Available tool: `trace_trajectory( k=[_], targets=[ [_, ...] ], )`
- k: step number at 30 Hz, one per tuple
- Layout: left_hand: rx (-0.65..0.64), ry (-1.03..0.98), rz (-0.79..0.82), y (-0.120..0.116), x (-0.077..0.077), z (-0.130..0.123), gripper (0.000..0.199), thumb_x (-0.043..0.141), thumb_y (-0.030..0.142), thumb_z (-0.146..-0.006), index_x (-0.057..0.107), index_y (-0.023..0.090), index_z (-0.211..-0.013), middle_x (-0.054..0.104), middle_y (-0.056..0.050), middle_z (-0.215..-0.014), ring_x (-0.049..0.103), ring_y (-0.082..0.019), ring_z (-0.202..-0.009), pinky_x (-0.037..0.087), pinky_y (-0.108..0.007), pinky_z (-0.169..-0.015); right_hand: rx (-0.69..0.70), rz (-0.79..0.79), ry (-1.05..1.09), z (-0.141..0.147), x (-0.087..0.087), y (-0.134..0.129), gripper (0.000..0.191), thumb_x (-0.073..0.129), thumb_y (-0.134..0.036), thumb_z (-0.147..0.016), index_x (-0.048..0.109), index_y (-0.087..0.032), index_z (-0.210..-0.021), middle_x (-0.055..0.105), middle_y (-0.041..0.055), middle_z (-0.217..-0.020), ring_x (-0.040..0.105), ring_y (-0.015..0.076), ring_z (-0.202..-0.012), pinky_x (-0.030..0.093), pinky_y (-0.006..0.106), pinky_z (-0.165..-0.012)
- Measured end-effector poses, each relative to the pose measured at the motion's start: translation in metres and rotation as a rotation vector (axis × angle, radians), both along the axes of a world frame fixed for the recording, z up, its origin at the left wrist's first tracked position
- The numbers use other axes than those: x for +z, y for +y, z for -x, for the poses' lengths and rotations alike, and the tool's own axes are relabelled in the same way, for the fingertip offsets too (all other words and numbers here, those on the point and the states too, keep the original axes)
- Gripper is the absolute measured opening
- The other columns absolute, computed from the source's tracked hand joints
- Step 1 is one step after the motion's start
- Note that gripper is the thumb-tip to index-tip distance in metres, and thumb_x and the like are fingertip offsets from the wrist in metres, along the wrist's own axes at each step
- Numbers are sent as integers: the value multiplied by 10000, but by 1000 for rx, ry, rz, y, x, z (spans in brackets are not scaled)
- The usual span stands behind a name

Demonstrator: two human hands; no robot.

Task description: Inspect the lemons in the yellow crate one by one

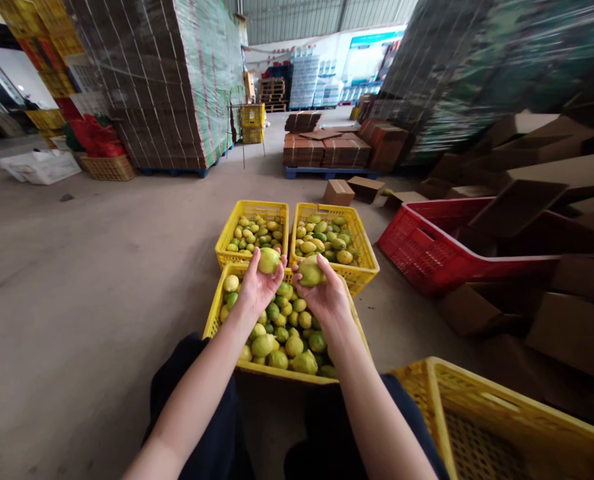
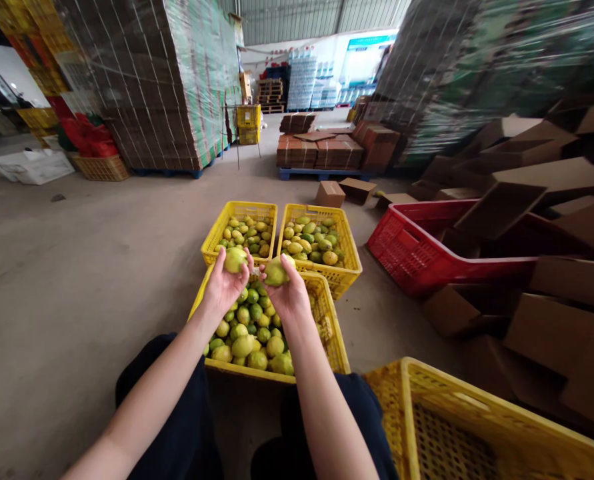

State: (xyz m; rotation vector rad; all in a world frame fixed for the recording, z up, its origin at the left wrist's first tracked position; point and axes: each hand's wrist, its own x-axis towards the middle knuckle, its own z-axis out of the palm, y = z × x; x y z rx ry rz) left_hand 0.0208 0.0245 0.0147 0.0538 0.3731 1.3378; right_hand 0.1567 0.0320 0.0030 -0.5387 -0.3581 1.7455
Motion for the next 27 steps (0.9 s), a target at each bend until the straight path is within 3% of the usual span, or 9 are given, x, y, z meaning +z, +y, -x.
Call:
trace_trajectory(
  k=[3,6,10,15,20,27],
  targets=[
    [7,30,-69,1,-2,0,272,472,304,-929,632,111,-1036,686,-109,-956,673,-217,-986,601,-264,-757,56,-44,21,0,1,0,127,646,-229,-715,601,-205,-831,706,47,-845,686,195,-766,596,314,-617],
    [35,146,-106,4,-5,-1,227,538,231,-886,629,112,-1057,684,-117,-990,662,-231,-1017,585,-312,-821,50,-83,-30,2,0,2,143,635,-175,-672,591,-215,-802,705,33,-828,679,200,-762,591,343,-649],
    [186,415,-199,5,-12,-5,292,703,167,-776,638,184,-1060,667,-40,-992,657,-164,-942,540,-324,-890,-219,-161,-237,7,0,1,234,726,-135,-649,608,-229,-829,689,-21,-805,648,140,-749,559,263,-680],
    [391,761,-337,0,-13,-6,437,821,84,-600,669,217,-988,651,3,-1005,617,-109,-899,484,-184,-846,-487,-359,-471,9,4,-7,452,807,-70,-568,635,-263,-939,672,-55,-937,608,92,-830,491,173,-748],
    [380,759,-293,-4,-8,-6,469,837,48,-537,683,207,-950,659,-15,-1019,618,-139,-941,485,-175,-807,-566,-456,-595,7,6,-10,459,768,16,-533,650,-244,-892,655,-53,-950,585,103,-799,471,186,-718],
    [376,766,-278,-4,-9,-6,440,858,120,-545,682,224,-935,658,-10,-1039,622,-144,-971,486,-177,-814,-535,-472,-642,9,7,-12,496,753,77,-496,666,-244,-864,666,-55,-920,583,113,-791,469,186,-699]
  ],
)
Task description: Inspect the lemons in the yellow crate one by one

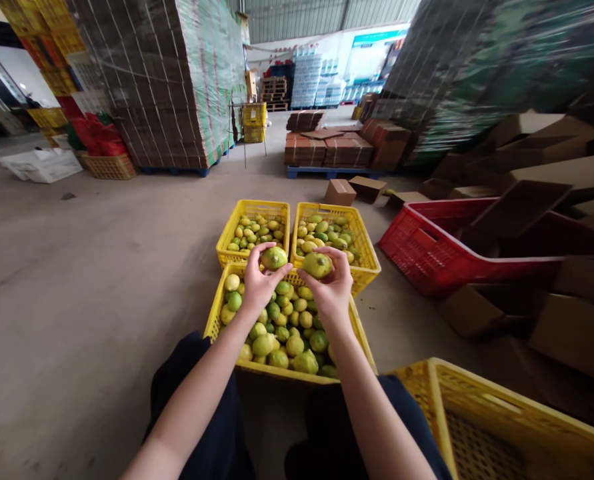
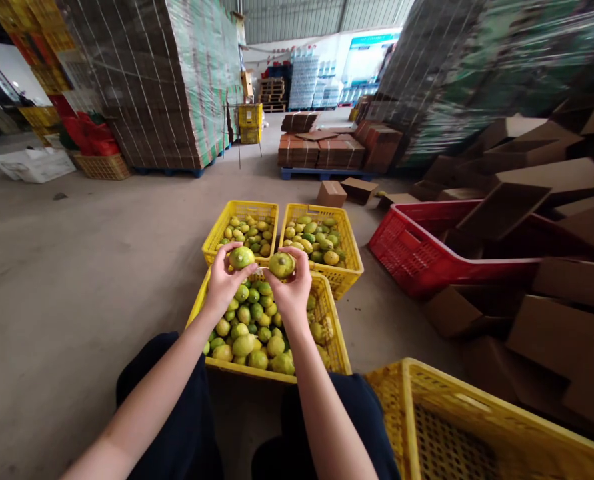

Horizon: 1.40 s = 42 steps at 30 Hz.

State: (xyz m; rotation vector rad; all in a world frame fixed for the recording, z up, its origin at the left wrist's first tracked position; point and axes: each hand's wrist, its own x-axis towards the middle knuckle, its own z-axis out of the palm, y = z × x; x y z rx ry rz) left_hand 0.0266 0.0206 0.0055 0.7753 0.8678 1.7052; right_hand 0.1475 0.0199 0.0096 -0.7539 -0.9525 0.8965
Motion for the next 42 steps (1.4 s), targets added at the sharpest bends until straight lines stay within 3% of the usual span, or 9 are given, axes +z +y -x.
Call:
trace_trajectory(
  k=[4,7,10,13,21,25,28,32,42],
  targets=[
    [39,91,45,4,-3,1,361,856,224,-580,686,204,-897,677,-18,-930,638,-146,-882,491,-185,-763,45,105,-8,-1,-1,0,408,805,-90,-590,647,-262,-924,674,-59,-842,593,102,-687,499,192,-627],
    [-42,1,176,7,-4,1,272,751,410,-721,668,162,-799,680,-34,-778,656,-156,-762,502,-208,-668,168,292,114,-1,-3,3,305,774,-295,-688,625,-264,-952,667,-55,-706,594,118,-555,492,212,-469],
    [-199,-110,338,9,-2,0,436,527,519,-872,636,130,-709,641,-51,-615,620,-138,-547,464,-210,-505,308,420,203,0,-4,6,255,740,-396,-708,617,-234,-862,679,-30,-656,586,136,-466,458,227,-359],
    [-276,-185,425,10,2,1,532,365,505,-939,616,119,-672,622,-60,-561,526,-103,-394,420,-213,-411,400,490,256,2,-4,10,241,702,-420,-724,612,-197,-734,687,18,-619,574,137,-429,422,218,-303],
    [-442,-580,202,1,8,14,454,326,418,-935,608,134,-720,605,-38,-618,506,-86,-412,546,-259,-539,533,427,509,-8,-4,10,199,614,-355,-727,588,-160,-692,699,69,-689,386,57,-312,229,184,-224],
    [-446,-786,231,-1,8,15,303,420,320,-917,613,130,-782,658,-60,-741,675,-154,-721,577,-272,-687,603,408,677,-7,-5,8,206,578,-336,-729,610,-144,-798,691,68,-731,490,94,-405,387,203,-309],
    [-416,-860,304,0,8,10,243,460,260,-921,620,130,-791,681,-44,-760,672,-119,-702,563,-225,-688,567,438,817,-3,-3,7,205,571,-277,-706,618,-148,-857,700,76,-762,651,172,-652,562,262,-552],
    [-418,-864,314,1,3,3,280,442,305,-934,671,150,-893,720,-48,-874,683,-129,-767,554,-226,-690,524,415,899,1,-1,6,298,564,-191,-681,632,-183,-971,726,54,-885,684,214,-926,584,311,-756],
    [-350,-825,269,5,-6,-2,317,425,328,-917,691,183,-1011,725,-46,-869,673,-152,-859,529,-276,-817,536,392,1001,8,-8,8,335,526,-243,-685,638,-197,-998,724,41,-932,666,168,-831,572,282,-721]
  ],
)
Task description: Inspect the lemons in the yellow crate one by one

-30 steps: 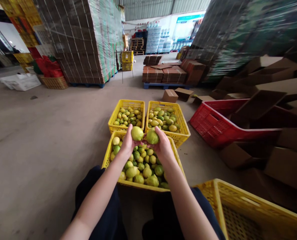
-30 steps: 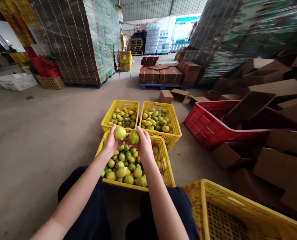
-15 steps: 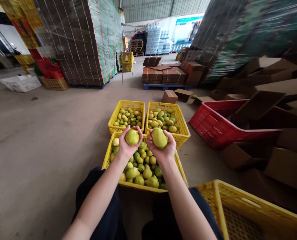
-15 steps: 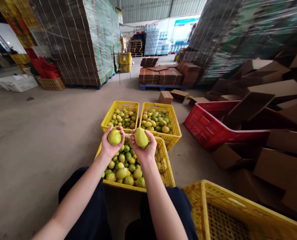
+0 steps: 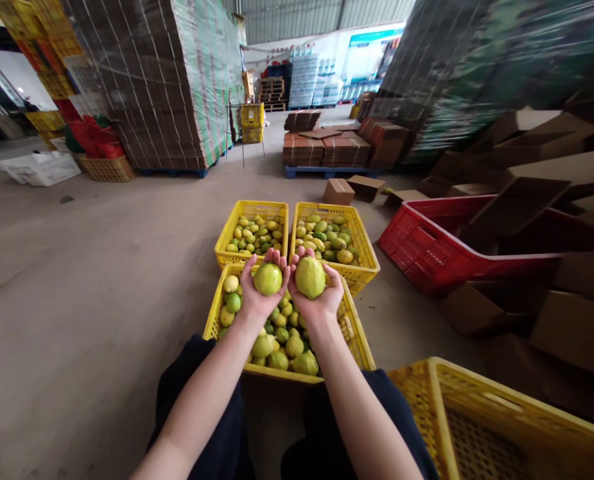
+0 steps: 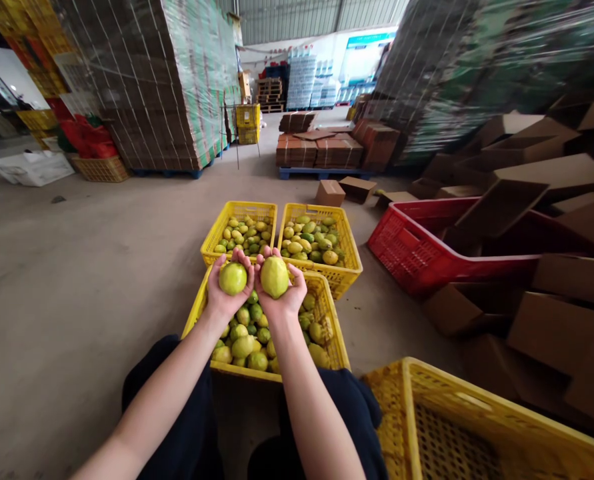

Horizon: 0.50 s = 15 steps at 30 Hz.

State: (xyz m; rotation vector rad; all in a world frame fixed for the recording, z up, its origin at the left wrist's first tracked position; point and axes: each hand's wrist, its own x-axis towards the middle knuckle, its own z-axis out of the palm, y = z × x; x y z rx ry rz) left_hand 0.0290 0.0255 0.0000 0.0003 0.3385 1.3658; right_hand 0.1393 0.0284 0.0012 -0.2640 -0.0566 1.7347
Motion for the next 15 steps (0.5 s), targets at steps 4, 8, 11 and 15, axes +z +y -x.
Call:
trace_trajectory(
  k=[4,8,11,15],
  targets=[
    [-11,11,24,0,1,1,293,432,318,-915,686,181,-963,714,-37,-829,667,-137,-814,530,-260,-789,6,14,13,0,1,0,308,516,-240,-687,636,-197,-967,718,35,-903,666,166,-789,569,271,-672],
    [-55,38,47,1,-2,1,272,457,334,-904,671,167,-916,703,-42,-815,663,-132,-772,539,-256,-779,-17,40,27,-5,3,1,332,509,-233,-695,630,-204,-1002,715,29,-879,658,158,-741,553,250,-601],
    [-118,128,125,-1,-15,-3,267,458,326,-890,655,147,-898,695,-77,-806,673,-175,-802,548,-302,-808,-47,67,40,-13,4,1,361,490,-214,-688,622,-203,-1024,714,36,-865,659,164,-751,547,250,-577],
    [-387,339,331,-26,-57,-11,160,494,265,-837,609,155,-826,649,-90,-733,674,-242,-833,548,-365,-776,-98,64,59,-30,8,-1,361,469,-207,-691,615,-201,-1021,705,39,-847,656,165,-755,549,247,-566]
  ],
)
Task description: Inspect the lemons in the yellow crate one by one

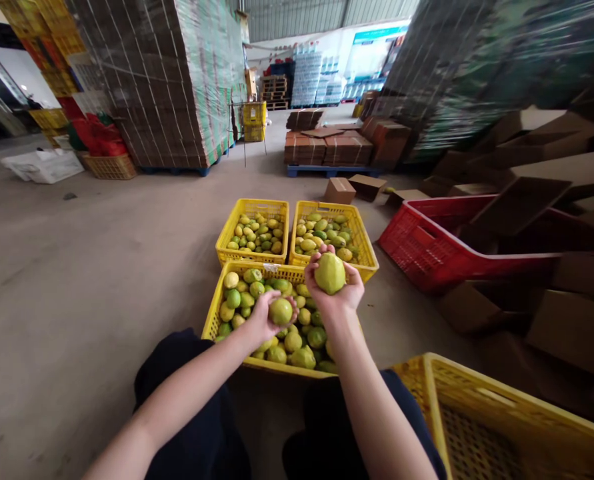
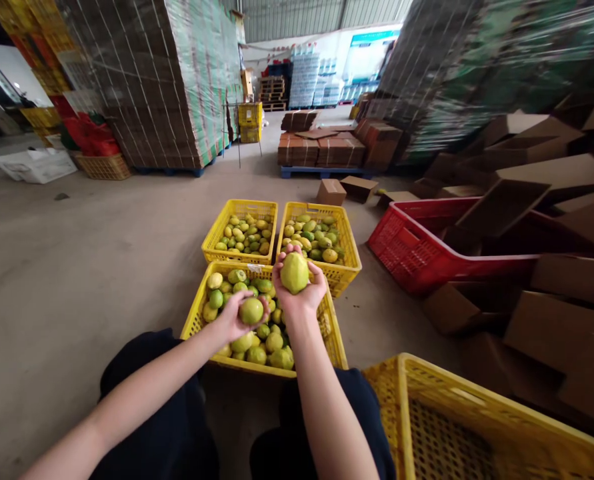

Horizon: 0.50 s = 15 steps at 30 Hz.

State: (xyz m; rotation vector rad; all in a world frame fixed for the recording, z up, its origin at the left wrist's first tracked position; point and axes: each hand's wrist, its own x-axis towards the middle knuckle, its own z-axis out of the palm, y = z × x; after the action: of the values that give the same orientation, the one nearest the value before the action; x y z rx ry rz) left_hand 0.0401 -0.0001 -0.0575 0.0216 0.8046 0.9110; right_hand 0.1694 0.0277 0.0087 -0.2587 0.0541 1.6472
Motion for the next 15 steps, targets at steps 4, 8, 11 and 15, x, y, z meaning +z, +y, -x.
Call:
trace_trajectory(
  k=[4,8,11,15],
  targets=[
    [-208,187,209,-46,-53,-3,51,514,196,-825,535,183,-780,584,-29,-674,654,-198,-690,531,-345,-665,-47,-5,-4,-18,3,-3,361,468,-203,-684,611,-200,-1015,694,39,-827,654,165,-754,553,247,-571],
    [-308,273,267,-52,-62,9,39,510,163,-851,545,180,-852,593,-6,-717,639,-166,-651,546,-362,-670,-78,-4,-9,-34,7,-5,369,467,-204,-686,606,-199,-1028,695,39,-843,651,158,-750,553,244,-572],
    [-103,352,108,-5,-23,27,122,543,130,-847,585,183,-948,639,-28,-781,657,-192,-733,558,-390,-728,-83,-10,-30,-42,9,-5,378,466,-201,-687,605,-210,-1038,703,31,-869,651,151,-765,554,243,-586],
    [189,383,-81,69,35,53,385,630,277,-846,515,219,-1209,647,-70,-1021,660,-158,-846,550,-289,-796,-72,-19,-78,-48,7,-4,377,475,-206,-681,608,-207,-1034,706,31,-893,649,148,-769,555,245,-592]
  ],
)
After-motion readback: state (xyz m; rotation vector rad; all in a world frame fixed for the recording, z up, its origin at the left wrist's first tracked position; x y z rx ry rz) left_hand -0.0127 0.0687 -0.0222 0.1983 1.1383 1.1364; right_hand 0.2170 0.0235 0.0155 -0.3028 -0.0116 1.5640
